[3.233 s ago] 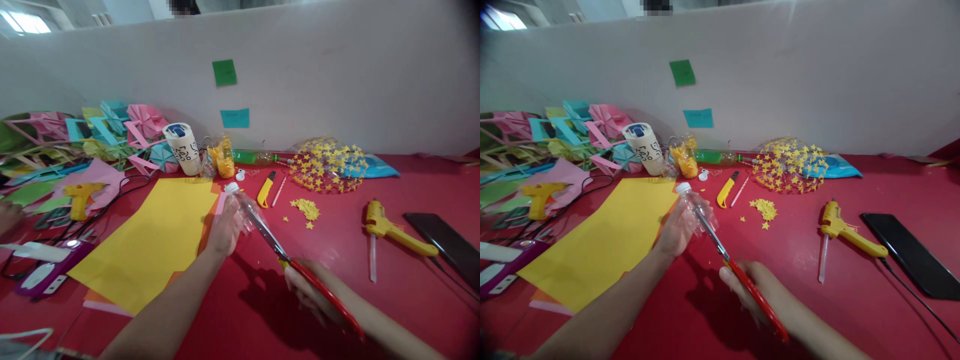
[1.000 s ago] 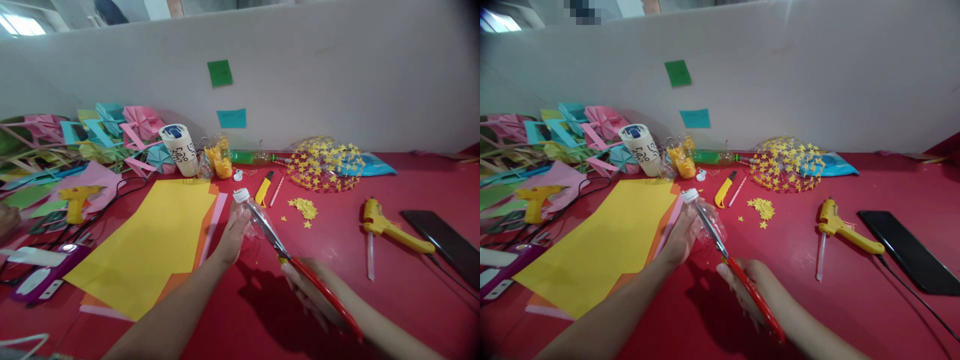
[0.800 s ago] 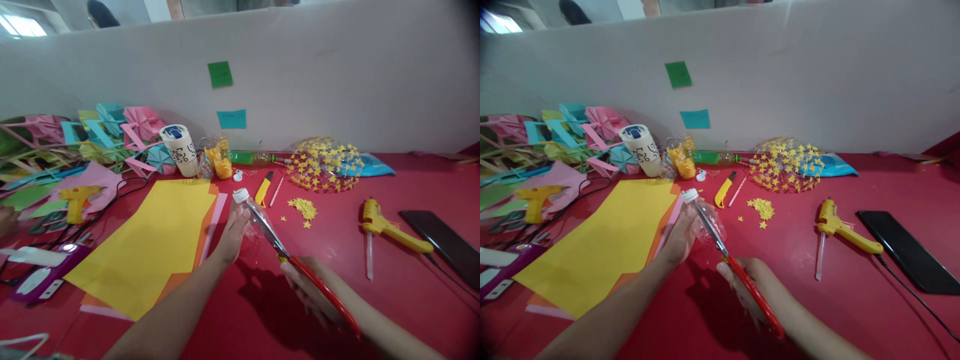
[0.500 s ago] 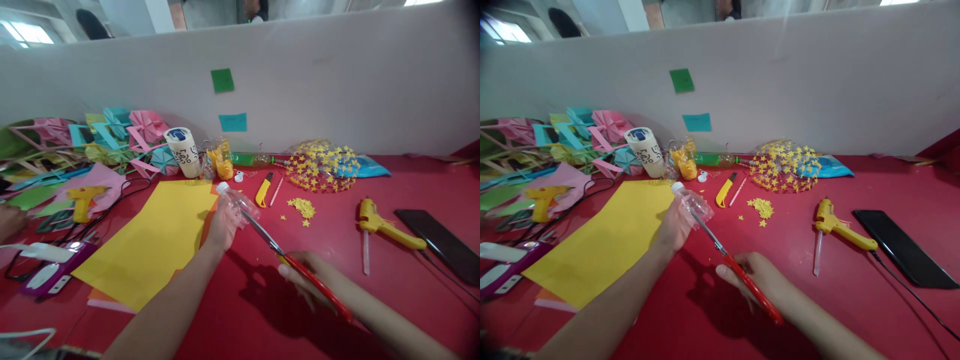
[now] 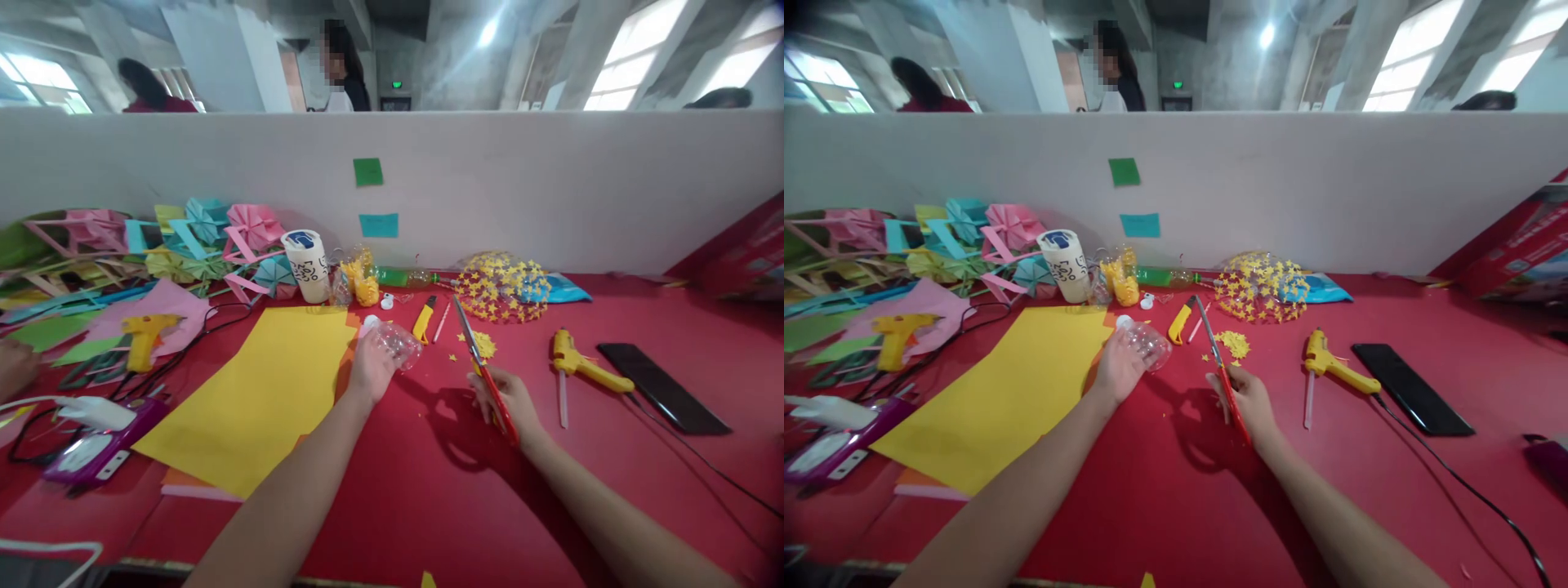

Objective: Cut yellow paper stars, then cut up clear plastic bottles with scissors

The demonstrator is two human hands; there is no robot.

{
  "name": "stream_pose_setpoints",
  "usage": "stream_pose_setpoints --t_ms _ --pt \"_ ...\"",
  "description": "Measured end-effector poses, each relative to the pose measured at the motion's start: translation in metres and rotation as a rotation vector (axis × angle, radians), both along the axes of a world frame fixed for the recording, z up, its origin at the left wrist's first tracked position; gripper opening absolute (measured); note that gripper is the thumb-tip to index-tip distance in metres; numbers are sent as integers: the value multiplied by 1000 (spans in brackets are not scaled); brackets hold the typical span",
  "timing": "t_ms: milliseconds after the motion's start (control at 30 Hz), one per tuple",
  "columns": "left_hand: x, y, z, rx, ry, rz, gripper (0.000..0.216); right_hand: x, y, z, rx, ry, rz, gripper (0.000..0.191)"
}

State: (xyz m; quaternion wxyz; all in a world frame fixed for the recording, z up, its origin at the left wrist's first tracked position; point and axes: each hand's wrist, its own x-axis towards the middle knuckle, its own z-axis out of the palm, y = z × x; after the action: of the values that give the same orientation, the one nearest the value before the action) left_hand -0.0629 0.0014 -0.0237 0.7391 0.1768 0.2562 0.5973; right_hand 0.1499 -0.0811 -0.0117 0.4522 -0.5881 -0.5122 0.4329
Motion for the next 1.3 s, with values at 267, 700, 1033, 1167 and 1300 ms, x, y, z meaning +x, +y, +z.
stream_pose_setpoints --t_ms 267,700,1033,1167,1300 --pt "6 -1 5 -16 27 -1 16 1 2 -10 62 -15 -38 51" --pt "8 -7 11 16 53 -43 16 3 6 -11 60 -137 79 47" --pt "0 -11 12 -103 96 -32 26 6 3 -8 42 -315 221 40" --pt "-3 -11 14 -154 95 -36 30 7 0 -10 7 -355 293 36" --pt "-7 -8 12 -153 67 -54 37 8 -3 -12 -10 -374 348 35"
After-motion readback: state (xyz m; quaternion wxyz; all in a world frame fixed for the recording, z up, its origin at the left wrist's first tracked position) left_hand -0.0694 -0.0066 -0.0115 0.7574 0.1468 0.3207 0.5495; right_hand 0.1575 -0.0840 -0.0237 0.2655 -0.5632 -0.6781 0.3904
